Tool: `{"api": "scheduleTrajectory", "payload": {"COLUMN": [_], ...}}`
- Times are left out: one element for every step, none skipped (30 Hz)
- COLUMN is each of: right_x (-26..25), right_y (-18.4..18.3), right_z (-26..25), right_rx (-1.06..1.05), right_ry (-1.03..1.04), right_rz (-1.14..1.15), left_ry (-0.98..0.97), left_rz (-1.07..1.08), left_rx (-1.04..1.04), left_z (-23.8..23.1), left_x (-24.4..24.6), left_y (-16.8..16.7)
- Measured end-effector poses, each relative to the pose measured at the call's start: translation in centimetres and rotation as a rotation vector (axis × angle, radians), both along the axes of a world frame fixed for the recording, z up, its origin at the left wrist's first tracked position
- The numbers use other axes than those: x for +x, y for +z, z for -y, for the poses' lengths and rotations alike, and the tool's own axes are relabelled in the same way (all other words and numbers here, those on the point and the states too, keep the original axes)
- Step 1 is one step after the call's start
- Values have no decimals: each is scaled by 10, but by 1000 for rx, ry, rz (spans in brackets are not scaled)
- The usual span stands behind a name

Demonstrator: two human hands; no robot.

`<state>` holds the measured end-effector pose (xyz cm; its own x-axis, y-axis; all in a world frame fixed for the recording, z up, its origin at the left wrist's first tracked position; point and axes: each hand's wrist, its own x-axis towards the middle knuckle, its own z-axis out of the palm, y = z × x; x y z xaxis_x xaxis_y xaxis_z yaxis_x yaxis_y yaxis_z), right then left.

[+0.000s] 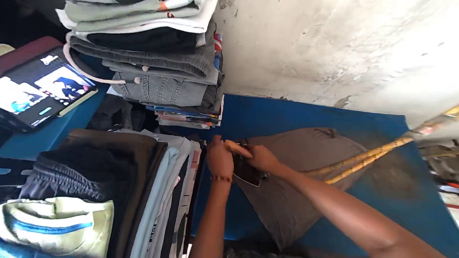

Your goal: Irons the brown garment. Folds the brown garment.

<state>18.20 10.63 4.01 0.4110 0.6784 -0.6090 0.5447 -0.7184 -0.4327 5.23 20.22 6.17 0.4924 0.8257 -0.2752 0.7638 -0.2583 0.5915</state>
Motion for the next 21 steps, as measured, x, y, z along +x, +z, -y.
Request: {"api": "scheduleTrajectory", "payload": {"right_x": [6,16,27,41,55,67,76,82,85,83,74,62,47,29,10,-9,-23,-32,-34,-32,-25], "right_y": [1,2,3,2,0,-2,-4,-4,-3,0,0,-2,-5,-9,-10,-8,-3,3,7,12,16], "right_z": [6,15,24,31,38,44,50,51,50,47,44,41,36,30,25,21,21,22,27,35,47], "right_rx": [12,25,34,54,85,117,153,175,185,178,161,138,117,90,73,54,32,6,-7,-7,8], "right_ry": [-11,-43,-92,-153,-216,-278,-329,-359,-367,-353,-325,-278,-210,-125,-38,50,128,189,216,202,155], "right_rz": [8,21,34,48,59,66,70,78,81,73,51,24,-4,-25,-38,-48,-60,-63,-63,-66,-68], "left_ry": [-10,-47,-123,-240,-387,-548,-705,-837,-919,-957,-967,-958,-938,-922,-912,-903,-897,-889,-877,-864,-843], "left_rz": [99,180,231,251,259,278,296,298,309,324,326,323,320,319,324,329,334,343,351,363,373], "left_rx": [102,168,186,173,145,138,142,144,185,253,289,325,361,388,401,409,421,447,470,480,496], "left_z": [23,47,72,97,122,146,166,181,191,199,206,210,212,214,215,217,220,221,221,221,222], "left_x": [-17,-33,-48,-61,-73,-84,-94,-102,-108,-113,-119,-124,-128,-132,-135,-138,-141,-143,-144,-147,-149], "left_y": [1,-5,-15,-28,-43,-61,-79,-96,-114,-131,-144,-151,-155,-158,-159,-160,-160,-161,-162,-162,-162]}}
